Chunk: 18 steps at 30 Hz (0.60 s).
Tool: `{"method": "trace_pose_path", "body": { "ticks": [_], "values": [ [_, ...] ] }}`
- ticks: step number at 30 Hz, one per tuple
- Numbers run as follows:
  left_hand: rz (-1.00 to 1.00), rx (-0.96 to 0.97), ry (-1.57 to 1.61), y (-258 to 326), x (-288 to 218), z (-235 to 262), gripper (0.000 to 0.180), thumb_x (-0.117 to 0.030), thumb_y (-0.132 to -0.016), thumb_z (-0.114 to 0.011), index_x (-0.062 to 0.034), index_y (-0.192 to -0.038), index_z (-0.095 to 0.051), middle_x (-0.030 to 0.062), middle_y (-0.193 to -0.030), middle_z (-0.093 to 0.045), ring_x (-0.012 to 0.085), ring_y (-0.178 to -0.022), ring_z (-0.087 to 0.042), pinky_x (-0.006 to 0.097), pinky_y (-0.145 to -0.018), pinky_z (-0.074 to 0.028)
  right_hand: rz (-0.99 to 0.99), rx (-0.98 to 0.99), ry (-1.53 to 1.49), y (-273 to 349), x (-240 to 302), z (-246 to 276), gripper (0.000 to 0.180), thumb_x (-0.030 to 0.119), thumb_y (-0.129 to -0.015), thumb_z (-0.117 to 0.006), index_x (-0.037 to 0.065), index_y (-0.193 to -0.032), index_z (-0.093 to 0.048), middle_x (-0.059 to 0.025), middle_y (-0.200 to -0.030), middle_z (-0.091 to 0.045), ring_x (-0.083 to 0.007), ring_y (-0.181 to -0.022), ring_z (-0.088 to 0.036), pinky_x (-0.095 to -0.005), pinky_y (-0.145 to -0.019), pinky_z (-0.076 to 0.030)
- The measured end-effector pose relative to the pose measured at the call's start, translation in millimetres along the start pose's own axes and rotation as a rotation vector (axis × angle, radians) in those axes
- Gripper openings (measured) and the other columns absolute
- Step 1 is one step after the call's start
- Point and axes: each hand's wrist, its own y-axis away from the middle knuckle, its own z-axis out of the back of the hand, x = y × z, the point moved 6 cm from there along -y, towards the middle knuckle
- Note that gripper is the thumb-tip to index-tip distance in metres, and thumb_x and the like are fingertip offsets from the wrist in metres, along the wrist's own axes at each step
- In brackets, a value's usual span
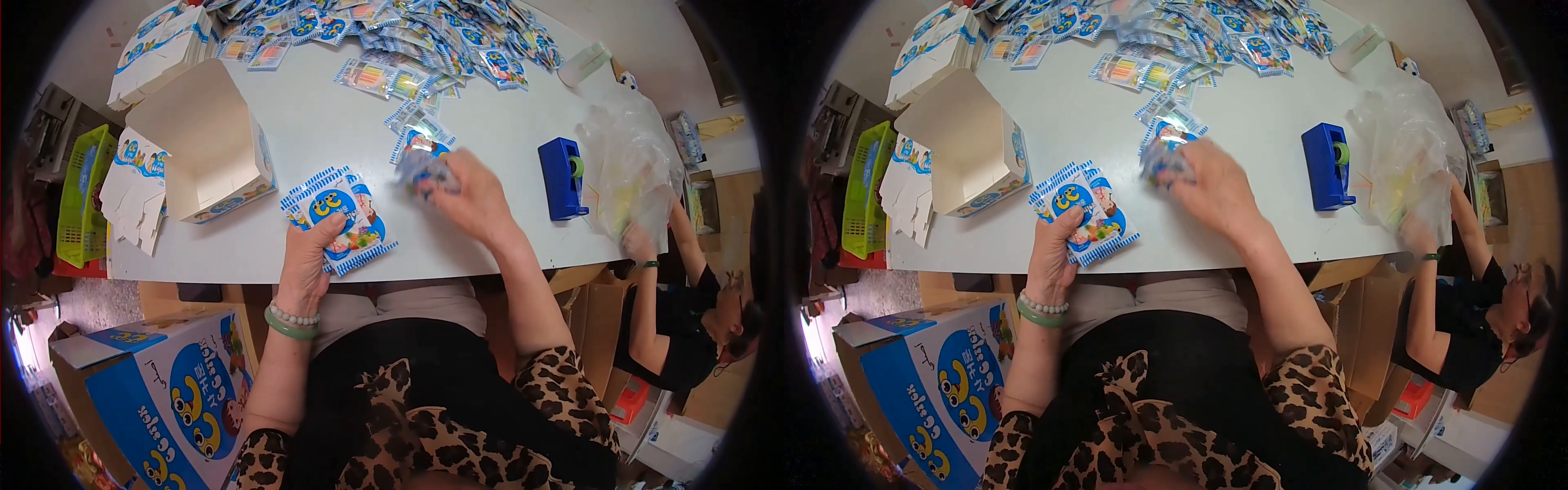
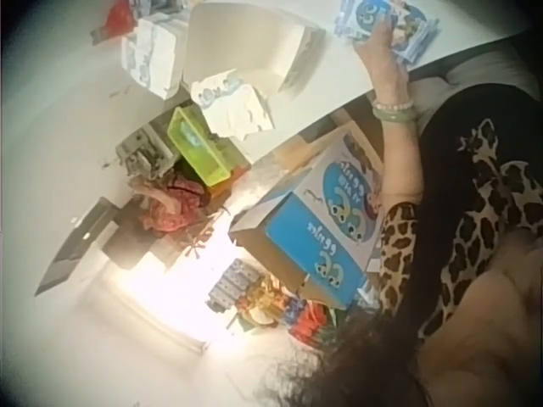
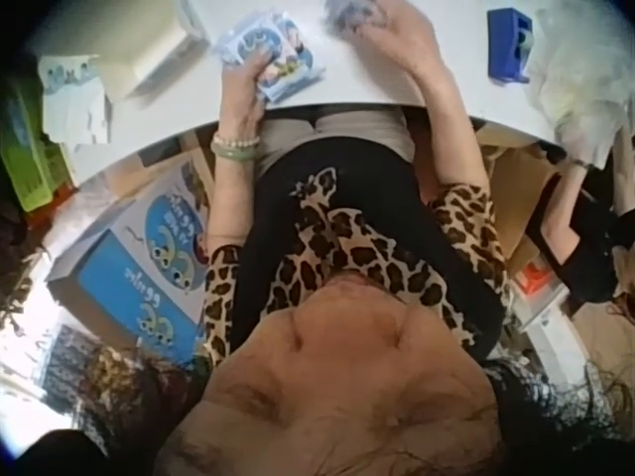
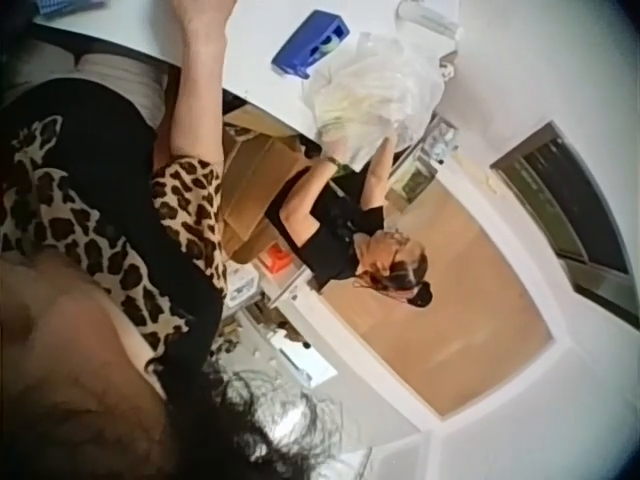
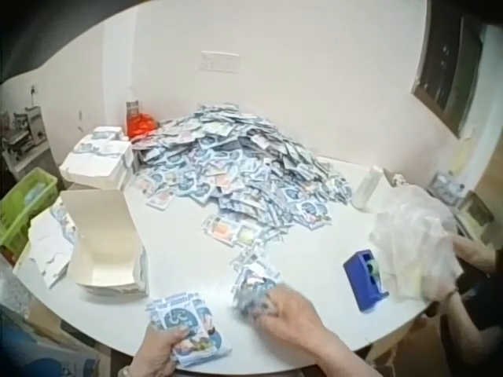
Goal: Packing small blue and white sachets into individual cardboard boxes and then organizing those boxes into a larger storage crate.
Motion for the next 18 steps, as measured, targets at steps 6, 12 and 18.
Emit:
{"method": "trace_pose_path", "body": {
  "ticks": [6,12,18],
  "values": [
    [-0.02,0.001,-0.034,-3.2,2.7,-3.5,0.041,-0.007,-0.081,-0.069,0.0036,-0.117,-0.053,0.0164,-0.106,-0.066,0.0251,-0.09,-0.069,0.039,-0.078,-0.059,-0.076,0.071,0.26,-43.5,-33.1,-8.2,0.046,0.027,-0.067,-0.071,-0.001,-0.1,-0.059,-0.0167,-0.102,-0.059,-0.0362,-0.095,-0.056,-0.0429,-0.084,-0.045],
    [0.019,0.01,0.001,-2.7,1.4,-2.2,0.041,-0.003,-0.079,-0.071,0.002,-0.116,-0.055,0.014,-0.105,-0.067,0.0227,-0.091,-0.068,0.036,-0.079,-0.058,-0.273,-0.045,0.201,-25.8,-30.0,-2.9,0.051,0.026,-0.067,-0.074,0.003,-0.108,-0.054,-0.0174,-0.103,-0.059,-0.0364,-0.102,-0.054,-0.0426,-0.086,-0.044],
    [0.027,0.001,0.002,-2.1,1.5,-2.4,0.041,-0.002,-0.079,-0.071,0.0022,-0.116,-0.055,0.0138,-0.105,-0.067,0.0224,-0.091,-0.068,0.036,-0.078,-0.058,0.073,-0.108,0.441,-12.8,-12.9,-7.1,0.045,0.016,-0.069,-0.072,0.005,-0.107,-0.051,-0.0166,-0.1,-0.058,-0.0363,-0.095,-0.055,-0.0443,-0.08,-0.043]
  ]
}}
